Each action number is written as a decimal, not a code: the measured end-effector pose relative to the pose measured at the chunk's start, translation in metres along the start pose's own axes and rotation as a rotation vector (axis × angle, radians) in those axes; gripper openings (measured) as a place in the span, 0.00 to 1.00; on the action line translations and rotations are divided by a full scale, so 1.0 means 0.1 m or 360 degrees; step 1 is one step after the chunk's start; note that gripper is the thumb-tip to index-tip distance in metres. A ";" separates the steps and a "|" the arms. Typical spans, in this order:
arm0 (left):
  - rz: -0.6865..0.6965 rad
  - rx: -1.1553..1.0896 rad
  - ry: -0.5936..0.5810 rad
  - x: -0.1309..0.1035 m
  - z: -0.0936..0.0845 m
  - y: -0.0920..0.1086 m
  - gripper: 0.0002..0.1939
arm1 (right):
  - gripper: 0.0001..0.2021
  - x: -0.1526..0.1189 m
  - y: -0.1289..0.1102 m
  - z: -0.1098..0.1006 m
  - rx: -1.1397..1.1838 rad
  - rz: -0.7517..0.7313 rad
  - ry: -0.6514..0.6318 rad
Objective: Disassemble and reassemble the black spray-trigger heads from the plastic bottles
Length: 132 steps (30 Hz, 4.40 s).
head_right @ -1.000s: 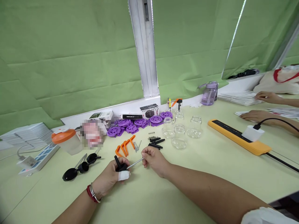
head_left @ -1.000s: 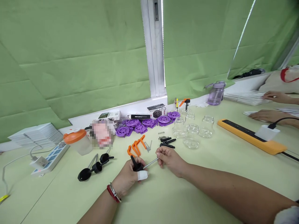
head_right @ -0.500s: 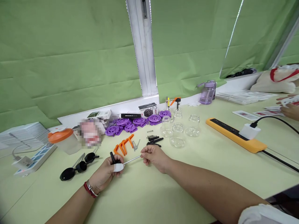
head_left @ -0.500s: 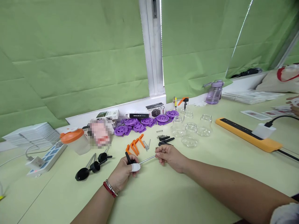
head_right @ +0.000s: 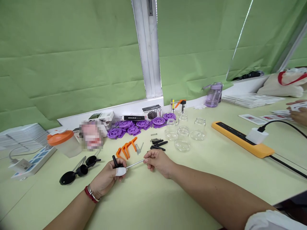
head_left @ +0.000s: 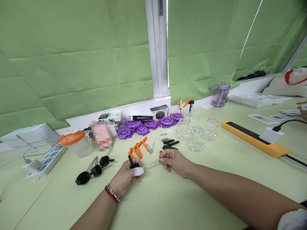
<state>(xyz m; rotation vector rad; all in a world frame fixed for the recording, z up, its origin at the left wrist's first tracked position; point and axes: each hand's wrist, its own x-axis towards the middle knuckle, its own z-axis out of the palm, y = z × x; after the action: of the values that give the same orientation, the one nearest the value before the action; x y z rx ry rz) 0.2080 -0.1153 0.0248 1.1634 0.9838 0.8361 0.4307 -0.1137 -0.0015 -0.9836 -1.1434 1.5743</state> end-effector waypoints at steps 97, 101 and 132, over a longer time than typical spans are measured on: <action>-0.0025 0.0050 -0.0059 -0.01 -0.02 -0.01 0.08 | 0.16 -0.05 -0.06 0.01 -0.0404 0.0005 -0.0174; -0.0023 0.0059 -0.0050 0.00 -0.01 0.01 0.08 | 0.11 -0.05 -0.05 -0.01 -0.0461 0.0020 -0.0210; -0.0019 0.0037 -0.0069 0.00 -0.02 -0.01 0.08 | 0.15 -0.04 -0.03 -0.02 -0.0638 0.0042 -0.0221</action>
<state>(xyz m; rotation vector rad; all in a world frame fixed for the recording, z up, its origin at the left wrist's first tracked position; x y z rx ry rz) 0.2063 -0.1146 0.0236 1.1897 0.9663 0.7886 0.4343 -0.1168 0.0013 -1.1626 -1.5897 1.4814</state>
